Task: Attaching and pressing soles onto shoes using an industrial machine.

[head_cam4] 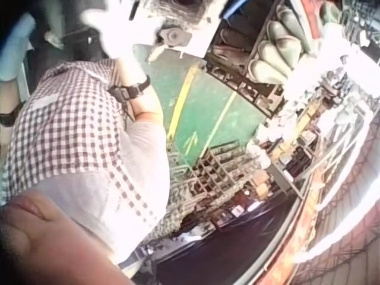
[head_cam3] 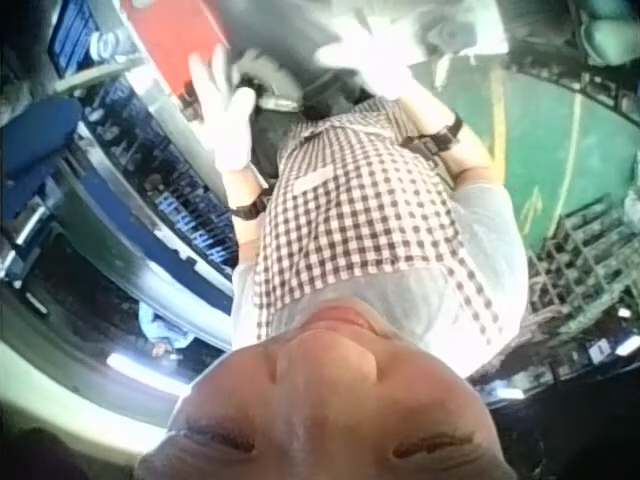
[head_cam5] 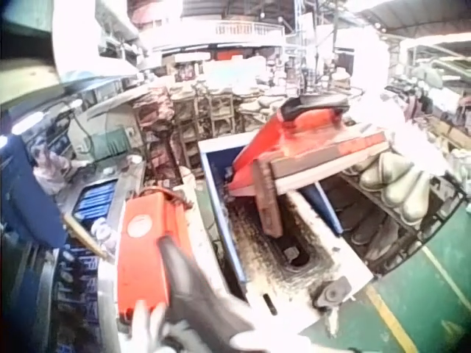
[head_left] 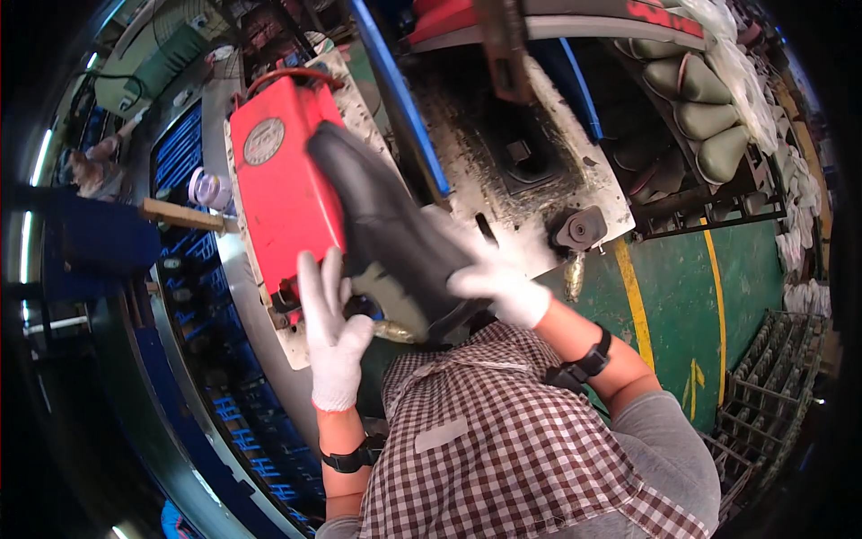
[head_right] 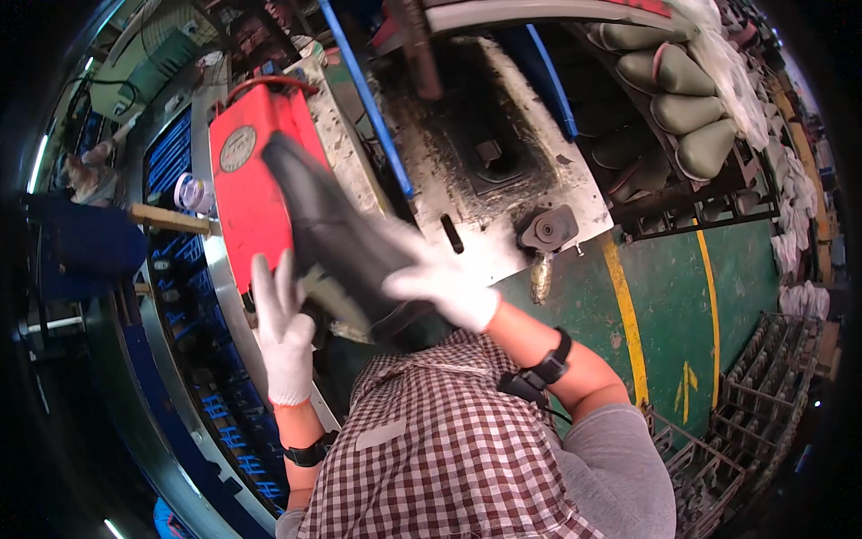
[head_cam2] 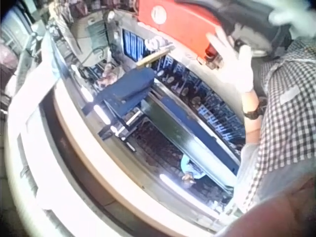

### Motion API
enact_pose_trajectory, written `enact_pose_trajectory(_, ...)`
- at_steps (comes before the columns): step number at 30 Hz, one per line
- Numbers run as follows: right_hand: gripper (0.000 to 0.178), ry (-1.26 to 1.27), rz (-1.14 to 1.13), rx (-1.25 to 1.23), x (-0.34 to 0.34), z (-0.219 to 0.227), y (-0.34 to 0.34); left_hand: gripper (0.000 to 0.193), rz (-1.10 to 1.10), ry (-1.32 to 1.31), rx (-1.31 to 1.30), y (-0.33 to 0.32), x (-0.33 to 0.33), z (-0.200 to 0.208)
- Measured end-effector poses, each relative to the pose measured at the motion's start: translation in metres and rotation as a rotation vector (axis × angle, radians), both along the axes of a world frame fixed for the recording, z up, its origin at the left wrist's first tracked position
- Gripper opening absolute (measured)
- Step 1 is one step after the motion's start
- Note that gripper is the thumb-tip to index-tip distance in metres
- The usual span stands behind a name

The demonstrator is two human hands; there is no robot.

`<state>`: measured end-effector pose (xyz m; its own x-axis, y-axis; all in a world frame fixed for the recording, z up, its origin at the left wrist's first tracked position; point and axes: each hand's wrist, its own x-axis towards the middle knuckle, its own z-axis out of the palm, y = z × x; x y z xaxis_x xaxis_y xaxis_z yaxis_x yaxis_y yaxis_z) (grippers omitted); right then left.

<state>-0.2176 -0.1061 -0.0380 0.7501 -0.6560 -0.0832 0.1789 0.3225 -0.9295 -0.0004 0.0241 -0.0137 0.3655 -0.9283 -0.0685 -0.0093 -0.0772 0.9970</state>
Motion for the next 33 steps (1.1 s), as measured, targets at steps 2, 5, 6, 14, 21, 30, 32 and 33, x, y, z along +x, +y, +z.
enact_pose_trajectory(2, 0.094, 0.220, -0.214, -0.064, -0.041, -0.013, -0.027, 0.113, 0.028, 0.033, -0.165, -0.025, -0.007, 0.017)
enact_pose_trajectory(5, 0.081, 0.394, -0.519, -0.347, -0.069, -0.032, -0.080, 0.112, 0.028, -0.092, -0.279, -0.062, -0.009, 0.046)
enact_pose_trajectory(6, 0.080, 0.632, -0.578, -0.522, -0.071, -0.034, -0.101, 0.107, 0.012, -0.118, -0.333, -0.076, -0.009, 0.052)
enact_pose_trajectory(14, 0.070, 1.331, -0.637, -0.939, -0.075, -0.090, -0.189, 0.088, -0.154, -0.142, -0.591, -0.204, -0.061, 0.113)
enact_pose_trajectory(21, 0.073, 1.388, -0.566, -0.882, -0.061, -0.088, -0.179, 0.077, -0.391, -0.362, -0.545, -0.281, -0.079, 0.177)
enact_pose_trajectory(30, 0.083, 0.969, -0.527, -0.741, -0.112, -0.101, -0.196, 0.043, -0.475, -0.773, -0.559, -0.314, -0.113, 0.190)
enact_pose_trajectory(32, 0.069, 0.916, -0.653, -0.861, -0.140, -0.097, -0.178, 0.045, -0.494, -0.775, -0.582, -0.306, -0.115, 0.179)
enact_pose_trajectory(33, 0.059, 0.833, -0.766, -0.832, -0.154, -0.093, -0.159, 0.048, -0.425, -0.872, -0.642, -0.303, -0.117, 0.170)
